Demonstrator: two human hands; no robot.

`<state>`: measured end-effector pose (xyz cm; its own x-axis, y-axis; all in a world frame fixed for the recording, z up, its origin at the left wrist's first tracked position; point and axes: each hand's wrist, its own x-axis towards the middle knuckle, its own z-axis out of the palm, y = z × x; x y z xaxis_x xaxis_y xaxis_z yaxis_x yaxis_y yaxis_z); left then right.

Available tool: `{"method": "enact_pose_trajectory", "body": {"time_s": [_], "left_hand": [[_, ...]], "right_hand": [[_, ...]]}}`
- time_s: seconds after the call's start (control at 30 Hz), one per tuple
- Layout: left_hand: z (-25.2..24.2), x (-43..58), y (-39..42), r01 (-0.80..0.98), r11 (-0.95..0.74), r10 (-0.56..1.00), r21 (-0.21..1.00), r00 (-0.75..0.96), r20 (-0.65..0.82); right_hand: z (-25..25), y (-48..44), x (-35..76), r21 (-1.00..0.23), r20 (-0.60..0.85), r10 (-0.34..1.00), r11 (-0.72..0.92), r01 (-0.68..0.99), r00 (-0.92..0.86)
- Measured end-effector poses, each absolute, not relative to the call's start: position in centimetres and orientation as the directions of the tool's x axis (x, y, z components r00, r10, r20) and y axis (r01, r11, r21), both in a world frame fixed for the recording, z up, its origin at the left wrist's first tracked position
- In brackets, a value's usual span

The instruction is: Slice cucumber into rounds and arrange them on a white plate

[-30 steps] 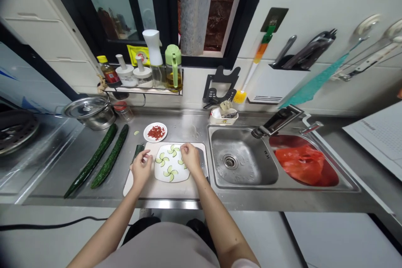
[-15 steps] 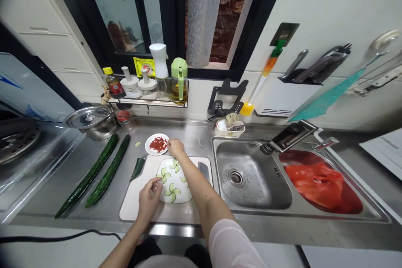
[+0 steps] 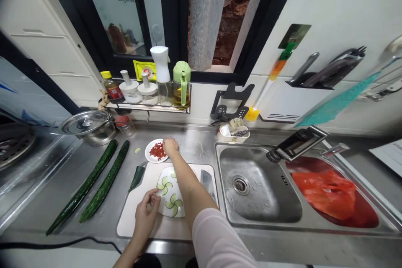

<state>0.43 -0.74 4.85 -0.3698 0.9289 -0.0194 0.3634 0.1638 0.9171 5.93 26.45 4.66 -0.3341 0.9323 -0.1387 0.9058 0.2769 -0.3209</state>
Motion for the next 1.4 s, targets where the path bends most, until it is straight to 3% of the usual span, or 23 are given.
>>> {"method": "enact_pose_trajectory", "body": {"time_s": [0.37,0.83,1.03,1.23,1.4], "left_hand": [[4.3,-0.6,-1.1,0.331,0.207,0.912,0.920,-0.405,-0.060],[4.8,0.3,-1.2,0.327,0.177,0.924,0.928,-0.379,-0.043],[4.5,0.4,-1.2,0.332,0.168,0.931,0.928,-0.363,-0.038],[5.0,0.6,-0.7,0.268,0.201,0.913,0.942,-0.400,-0.081],[6.0,1.0,1.5,0.221,0.176,0.880,0.959,-0.471,-0.053]], "right_hand": [[3.7,27.3,4.6,-0.354,-0.176,0.942,0.209,0.912,-0.284],[3.9,24.6,6.9,-0.611,-0.181,0.925,0.161,0.775,-0.335],[3.8,23.3,7.4,-0.777,-0.161,0.925,0.097,0.622,-0.346],[4.4,22.1,8.4,-0.889,-0.235,0.891,-0.036,0.456,-0.388],[6.1,20.1,11.0,-0.963,-0.270,0.791,-0.217,0.160,-0.549]]}}
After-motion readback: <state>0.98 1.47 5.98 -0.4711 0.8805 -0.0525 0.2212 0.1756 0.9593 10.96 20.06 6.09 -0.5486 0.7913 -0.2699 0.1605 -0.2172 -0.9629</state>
